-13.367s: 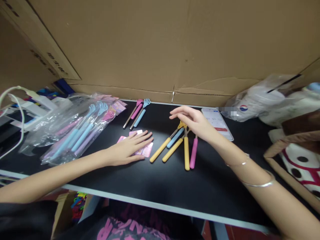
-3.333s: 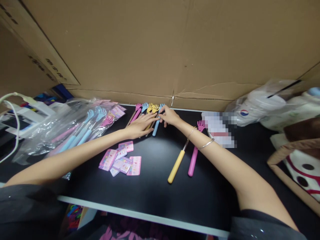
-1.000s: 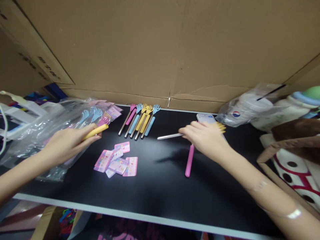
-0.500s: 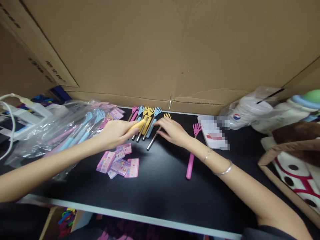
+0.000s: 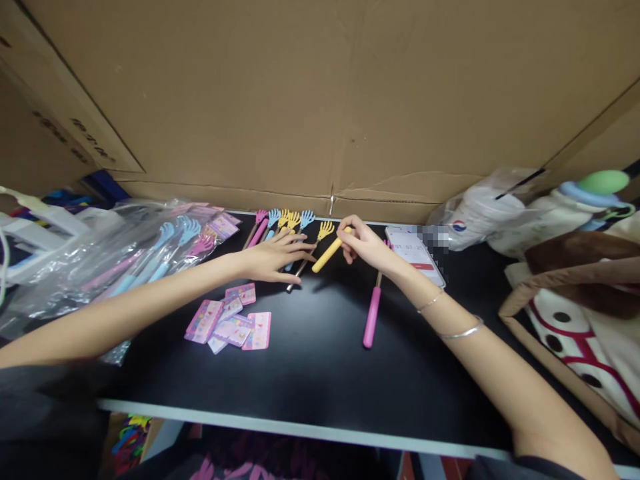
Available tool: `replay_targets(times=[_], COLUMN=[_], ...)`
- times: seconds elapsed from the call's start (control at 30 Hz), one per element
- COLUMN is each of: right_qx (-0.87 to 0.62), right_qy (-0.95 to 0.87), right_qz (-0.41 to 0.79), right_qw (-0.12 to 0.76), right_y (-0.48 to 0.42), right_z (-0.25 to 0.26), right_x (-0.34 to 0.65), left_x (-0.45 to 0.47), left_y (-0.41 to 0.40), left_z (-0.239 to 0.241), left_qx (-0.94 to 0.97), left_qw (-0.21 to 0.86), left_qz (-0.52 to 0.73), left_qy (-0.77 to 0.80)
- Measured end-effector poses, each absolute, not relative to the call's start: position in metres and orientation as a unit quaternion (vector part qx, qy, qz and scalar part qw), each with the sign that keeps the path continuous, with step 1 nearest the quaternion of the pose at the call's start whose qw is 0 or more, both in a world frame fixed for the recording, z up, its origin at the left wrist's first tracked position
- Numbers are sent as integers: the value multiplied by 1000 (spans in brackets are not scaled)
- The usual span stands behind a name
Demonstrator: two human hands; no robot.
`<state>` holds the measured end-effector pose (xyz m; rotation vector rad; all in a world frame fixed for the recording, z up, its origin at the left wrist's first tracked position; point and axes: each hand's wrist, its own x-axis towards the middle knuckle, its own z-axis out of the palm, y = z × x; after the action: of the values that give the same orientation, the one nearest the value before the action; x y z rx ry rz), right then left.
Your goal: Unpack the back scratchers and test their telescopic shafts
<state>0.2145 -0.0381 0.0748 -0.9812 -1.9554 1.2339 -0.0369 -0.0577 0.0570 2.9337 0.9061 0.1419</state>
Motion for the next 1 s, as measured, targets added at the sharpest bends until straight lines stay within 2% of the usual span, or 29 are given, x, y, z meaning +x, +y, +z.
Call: replay_targets(times=[0.17,0.33,0.5,0.6,0.8,1.0], right_qx=[-460,-481,-490,-473,-348,-282], right_qy=[-732,-725,-726,-795,-935,-950], right_qz=[465,450,436,336,-25,-123], right_qw=[191,202,209,179,66,53], right_y=[-16,-7,-10,-24,-83,-102], right_z=[56,44,54,68,74,56], right_x=[209,183,178,202,271,285], left_x=[-39,-32,-31,-31,-30,-27], left_y=[-53,-57,-59,-60,-58,-60], left_z=[47,45,45,46,47,49], left_qx=[942,932,939,945,949,952], left_qw=[3,-30,-54,-49,-60,-84], left_qz=[61,86,80,72,91,92], left_qy=[331,351,329,315,297,278])
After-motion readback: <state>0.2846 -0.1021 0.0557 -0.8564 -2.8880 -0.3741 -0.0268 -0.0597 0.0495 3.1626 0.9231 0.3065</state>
